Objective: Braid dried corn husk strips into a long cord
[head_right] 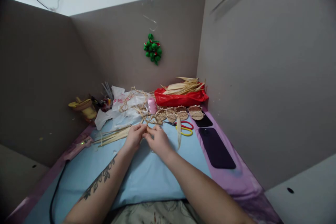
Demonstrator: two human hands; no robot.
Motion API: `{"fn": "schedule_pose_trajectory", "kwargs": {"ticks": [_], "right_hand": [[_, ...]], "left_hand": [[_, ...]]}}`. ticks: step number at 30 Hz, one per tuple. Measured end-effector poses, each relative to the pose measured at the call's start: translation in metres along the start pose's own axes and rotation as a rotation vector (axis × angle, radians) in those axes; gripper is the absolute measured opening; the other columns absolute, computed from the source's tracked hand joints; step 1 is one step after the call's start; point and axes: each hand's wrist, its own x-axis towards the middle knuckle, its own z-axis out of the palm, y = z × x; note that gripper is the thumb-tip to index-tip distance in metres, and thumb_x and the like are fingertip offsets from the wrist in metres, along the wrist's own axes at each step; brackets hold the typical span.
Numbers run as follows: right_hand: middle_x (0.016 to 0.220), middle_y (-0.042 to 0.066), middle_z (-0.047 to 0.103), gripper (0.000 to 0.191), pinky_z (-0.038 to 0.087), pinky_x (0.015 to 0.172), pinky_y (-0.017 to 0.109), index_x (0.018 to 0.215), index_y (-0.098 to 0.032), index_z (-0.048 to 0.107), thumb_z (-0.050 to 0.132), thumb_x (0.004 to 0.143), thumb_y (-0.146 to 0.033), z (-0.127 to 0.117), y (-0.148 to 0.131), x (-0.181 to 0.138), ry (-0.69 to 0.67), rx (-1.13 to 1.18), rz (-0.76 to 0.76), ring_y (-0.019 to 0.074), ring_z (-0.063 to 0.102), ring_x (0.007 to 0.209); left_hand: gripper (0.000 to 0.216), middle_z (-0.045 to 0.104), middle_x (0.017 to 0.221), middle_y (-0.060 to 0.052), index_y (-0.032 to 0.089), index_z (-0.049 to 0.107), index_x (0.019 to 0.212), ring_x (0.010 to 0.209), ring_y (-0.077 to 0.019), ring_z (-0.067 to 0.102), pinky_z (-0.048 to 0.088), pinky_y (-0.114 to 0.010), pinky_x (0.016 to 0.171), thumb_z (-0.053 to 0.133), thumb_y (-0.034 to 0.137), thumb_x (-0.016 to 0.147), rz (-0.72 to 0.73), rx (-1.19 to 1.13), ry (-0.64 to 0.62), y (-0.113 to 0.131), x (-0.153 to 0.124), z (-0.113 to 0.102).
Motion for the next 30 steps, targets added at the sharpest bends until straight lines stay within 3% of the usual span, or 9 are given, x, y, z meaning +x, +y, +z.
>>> {"fn": "schedule_pose_trajectory", "kwargs": {"ticks": [3,8,10,12,14,17,23,28,30], "right_hand": [[0.077,0.005,0.056,0.034,0.042,0.066,0.029,0.104,-0.021,0.069,0.054,0.079,-0.04,-0.006,0.004,0.004,-0.066,0.016,-0.027,0.0162,0.052,0.069],[0.087,0.007,0.065,0.029,0.043,0.075,0.032,0.094,-0.018,0.069,0.055,0.077,-0.038,-0.017,0.008,0.017,0.103,0.24,0.104,0.0195,0.057,0.083],[0.085,0.007,0.067,0.029,0.044,0.068,0.029,0.091,-0.016,0.066,0.06,0.071,-0.036,-0.015,0.01,0.02,0.032,0.385,0.217,0.0182,0.058,0.076],[0.072,0.003,0.066,0.025,0.042,0.055,0.025,0.082,-0.015,0.065,0.062,0.068,-0.035,-0.011,0.013,0.02,-0.059,0.497,0.296,0.0142,0.056,0.061],[0.058,0.0,0.06,0.02,0.035,0.047,0.022,0.069,-0.015,0.062,0.062,0.066,-0.035,-0.008,0.014,0.02,-0.068,0.516,0.321,0.0104,0.048,0.049],[0.049,-0.004,0.053,0.017,0.032,0.046,0.022,0.058,-0.016,0.058,0.061,0.065,-0.031,-0.008,0.017,0.02,-0.013,0.407,0.277,0.0093,0.042,0.045],[0.056,-0.003,0.053,0.01,0.035,0.055,0.024,0.06,-0.018,0.056,0.053,0.067,-0.025,-0.011,0.023,0.023,0.042,0.14,0.171,0.0125,0.047,0.056],[0.057,-0.002,0.053,0.011,0.032,0.055,0.024,0.064,-0.02,0.055,0.049,0.072,-0.023,-0.01,0.023,0.02,0.031,-0.025,0.106,0.0138,0.047,0.056],[0.058,-0.001,0.055,0.01,0.032,0.055,0.024,0.066,-0.02,0.055,0.048,0.073,-0.021,-0.008,0.02,0.018,0.065,-0.129,0.078,0.0144,0.048,0.057]], "left_hand": [[0.032,0.053,0.055,0.003,0.012,0.056,0.065,0.048,-0.0065,0.044,0.035,-0.019,0.05,0.065,0.043,0.066,0.026,-0.006,0.029,-0.001,0.002,-0.001],[0.038,0.054,0.056,0.003,0.014,0.052,0.066,0.047,-0.0068,0.047,0.037,-0.02,0.049,0.066,0.049,0.063,-0.024,-0.006,0.027,0.003,-0.002,0.006],[0.037,0.053,0.054,0.003,0.014,0.052,0.065,0.045,-0.0066,0.046,0.035,-0.019,0.047,0.064,0.049,0.065,-0.011,0.034,-0.002,0.006,-0.005,0.009],[0.034,0.051,0.052,0.003,0.014,0.052,0.064,0.045,-0.0068,0.044,0.033,-0.019,0.047,0.062,0.047,0.068,0.021,0.085,-0.022,0.009,-0.008,0.012],[0.031,0.05,0.051,0.004,0.014,0.052,0.063,0.045,-0.007,0.043,0.033,-0.019,0.046,0.059,0.044,0.071,0.05,0.138,-0.036,0.011,-0.011,0.013],[0.027,0.049,0.049,0.004,0.014,0.053,0.064,0.044,-0.0074,0.041,0.031,-0.019,0.045,0.054,0.039,0.075,0.066,0.235,-0.046,0.011,-0.013,0.014],[0.024,0.057,0.058,-0.001,0.012,0.062,0.069,0.053,-0.0109,0.048,0.036,-0.021,0.051,0.052,0.033,0.075,0.169,0.502,-0.058,0.008,-0.008,0.002],[0.021,0.064,0.067,-0.003,0.014,0.068,0.074,0.063,-0.014,0.054,0.04,-0.023,0.059,0.054,0.03,0.073,0.246,0.561,-0.058,0.008,-0.005,-0.007],[0.023,0.063,0.064,-0.003,0.014,0.069,0.072,0.06,-0.0136,0.054,0.04,-0.023,0.058,0.056,0.032,0.073,0.213,0.517,-0.048,0.007,-0.005,-0.008]]}}
